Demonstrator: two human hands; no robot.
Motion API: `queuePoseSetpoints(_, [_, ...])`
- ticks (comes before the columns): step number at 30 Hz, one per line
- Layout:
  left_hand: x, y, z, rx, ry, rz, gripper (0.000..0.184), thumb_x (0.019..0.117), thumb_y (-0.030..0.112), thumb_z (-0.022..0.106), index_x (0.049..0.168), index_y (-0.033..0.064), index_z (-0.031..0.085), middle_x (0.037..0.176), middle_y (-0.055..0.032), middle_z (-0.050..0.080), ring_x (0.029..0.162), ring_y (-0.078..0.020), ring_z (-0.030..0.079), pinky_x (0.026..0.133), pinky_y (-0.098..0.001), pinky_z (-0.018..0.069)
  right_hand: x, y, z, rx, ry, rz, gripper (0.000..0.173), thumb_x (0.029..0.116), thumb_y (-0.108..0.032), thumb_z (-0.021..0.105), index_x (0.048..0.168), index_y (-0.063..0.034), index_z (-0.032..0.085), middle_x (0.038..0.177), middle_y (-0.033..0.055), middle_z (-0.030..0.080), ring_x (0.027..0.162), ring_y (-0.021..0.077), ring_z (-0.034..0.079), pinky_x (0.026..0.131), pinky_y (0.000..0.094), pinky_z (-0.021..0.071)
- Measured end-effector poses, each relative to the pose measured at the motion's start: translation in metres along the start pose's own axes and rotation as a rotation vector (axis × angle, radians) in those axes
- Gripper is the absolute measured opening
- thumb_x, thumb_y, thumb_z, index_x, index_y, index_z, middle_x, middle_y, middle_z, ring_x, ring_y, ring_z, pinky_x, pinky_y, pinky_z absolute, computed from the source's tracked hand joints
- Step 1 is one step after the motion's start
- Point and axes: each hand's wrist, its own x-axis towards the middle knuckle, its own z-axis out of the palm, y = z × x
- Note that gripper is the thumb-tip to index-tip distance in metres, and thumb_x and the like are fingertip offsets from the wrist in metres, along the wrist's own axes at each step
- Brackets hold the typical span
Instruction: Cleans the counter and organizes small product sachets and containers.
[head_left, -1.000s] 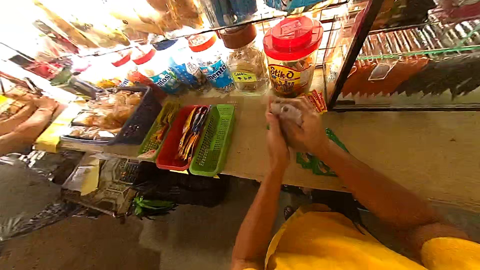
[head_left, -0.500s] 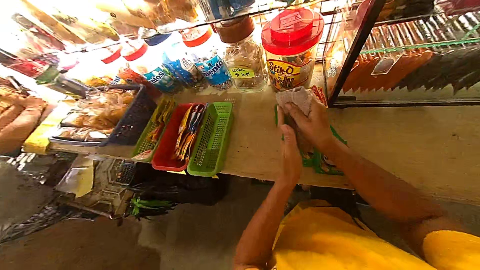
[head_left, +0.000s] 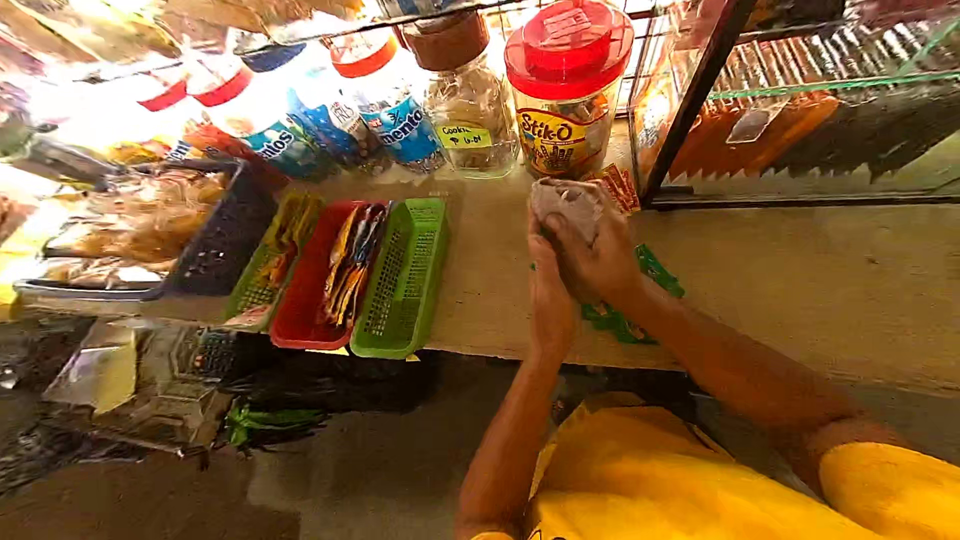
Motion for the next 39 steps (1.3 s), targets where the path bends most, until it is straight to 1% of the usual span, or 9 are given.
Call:
queuePoseSetpoints(6, [0.020, 0.010, -0.014, -0.115, 0.059, 0.027, 0.072, 0.1058, 0.062, 0.021, 0.160, 0.0151, 0.025, 0.148, 0.0040, 0.050, 0.127, -0.0010, 0.054, 0.104, -0.0235, 0.0474, -0.006, -0.001, 0.011, -0.002, -0.068, -0.156, 0.042, 0.0923, -0.014, 0.063, 0.128, 0.0082, 0.062, 0.120, 0.0218, 0.065, 0.109, 0.0267, 0.066, 0.093, 0.0393, 0.0561])
queuePoseSetpoints(8, [0.004, 0.007, 0.000, -0.006, 0.080, -0.052, 0.067, 0.1072, 0.057, 0.015, 0.147, 0.0100, 0.041, 0.126, 0.0039, 0.061, 0.113, 0.0000, 0.060, 0.095, -0.0256, 0.0526, 0.004, -0.001, -0.004, -0.024, -0.051, -0.075, 0.041, 0.0974, -0.020, 0.061, 0.130, 0.0044, 0.062, 0.123, 0.0202, 0.065, 0.113, 0.0255, 0.064, 0.096, 0.0412, 0.0545])
queuePoseSetpoints(12, [-0.008, 0.002, 0.007, 0.127, -0.192, -0.122, 0.067, 0.1091, 0.052, 0.012, 0.161, 0.0133, 0.029, 0.153, -0.0029, 0.048, 0.131, -0.0036, 0.051, 0.107, -0.0284, 0.0455, 0.028, 0.000, -0.044, -0.037, 0.129, 0.007, 0.037, 0.0996, -0.020, 0.063, 0.126, 0.0055, 0.064, 0.120, 0.0167, 0.066, 0.110, 0.0114, 0.064, 0.096, 0.0281, 0.0531])
queuePoseSetpoints(14, [-0.002, 0.003, 0.017, 0.166, -0.109, -0.206, 0.058, 0.1101, 0.049, 0.024, 0.137, 0.0100, 0.056, 0.114, -0.0022, 0.066, 0.096, -0.0046, 0.064, 0.082, -0.0277, 0.0563, 0.035, 0.000, -0.061, -0.010, 0.251, -0.058, 0.036, 0.0994, -0.017, 0.064, 0.124, 0.0090, 0.062, 0.116, 0.0136, 0.066, 0.107, 0.0062, 0.064, 0.096, 0.0245, 0.0535])
queuePoseSetpoints(17, [0.010, -0.002, 0.030, 0.293, -0.233, -0.184, 0.036, 0.1109, 0.027, 0.041, 0.114, -0.0001, 0.064, 0.082, -0.0057, 0.061, 0.069, -0.0094, 0.057, 0.065, -0.0290, 0.0516, 0.038, -0.001, -0.075, 0.006, 0.355, -0.078, 0.037, 0.1000, -0.017, 0.063, 0.123, 0.0114, 0.055, 0.113, 0.0083, 0.065, 0.105, 0.0007, 0.063, 0.096, 0.0215, 0.0537])
queuePoseSetpoints(21, [0.016, -0.014, 0.053, 0.516, -0.427, -0.093, 0.023, 0.1051, 0.012, 0.055, 0.117, -0.0056, 0.064, 0.101, -0.0189, 0.069, 0.089, -0.0257, 0.068, 0.082, -0.0435, 0.0563, 0.039, 0.002, -0.074, -0.037, 0.374, -0.151, 0.036, 0.0994, -0.015, 0.064, 0.122, 0.0117, 0.058, 0.116, 0.0119, 0.064, 0.109, 0.0032, 0.062, 0.098, 0.0217, 0.0517])
queuePoseSetpoints(31, [0.032, -0.007, 0.035, 0.872, -0.346, 0.187, 0.020, 0.0980, 0.002, 0.061, 0.113, -0.0048, 0.072, 0.111, -0.0263, 0.067, 0.108, -0.0411, 0.064, 0.094, -0.0532, 0.0522, 0.040, 0.012, -0.071, -0.149, 0.311, -0.186, 0.038, 0.1015, -0.020, 0.061, 0.126, 0.0095, 0.062, 0.114, 0.0188, 0.064, 0.107, 0.0123, 0.063, 0.096, 0.0250, 0.0516])
queuePoseSetpoints(37, [0.108, -0.025, -0.025, 0.774, -0.393, 0.077, 0.066, 0.0897, 0.015, 0.077, 0.147, -0.0040, 0.049, 0.143, -0.0294, 0.051, 0.132, -0.0419, 0.051, 0.110, -0.0557, 0.0423, 0.038, 0.015, -0.063, -0.167, 0.264, -0.120, 0.040, 0.1008, -0.022, 0.062, 0.128, 0.0074, 0.062, 0.114, 0.0205, 0.065, 0.104, 0.0160, 0.064, 0.093, 0.0287, 0.0534])
queuePoseSetpoints(39, [0.115, -0.035, -0.029, 0.793, -0.430, 0.061, 0.066, 0.0847, 0.018, 0.083, 0.142, -0.0018, 0.055, 0.134, -0.0287, 0.059, 0.122, -0.0408, 0.058, 0.104, -0.0552, 0.0470, 0.031, 0.013, -0.065, -0.199, 0.189, -0.044, 0.043, 0.1015, -0.026, 0.061, 0.135, 0.0018, 0.061, 0.121, 0.0205, 0.065, 0.109, 0.0187, 0.064, 0.096, 0.0347, 0.0532])
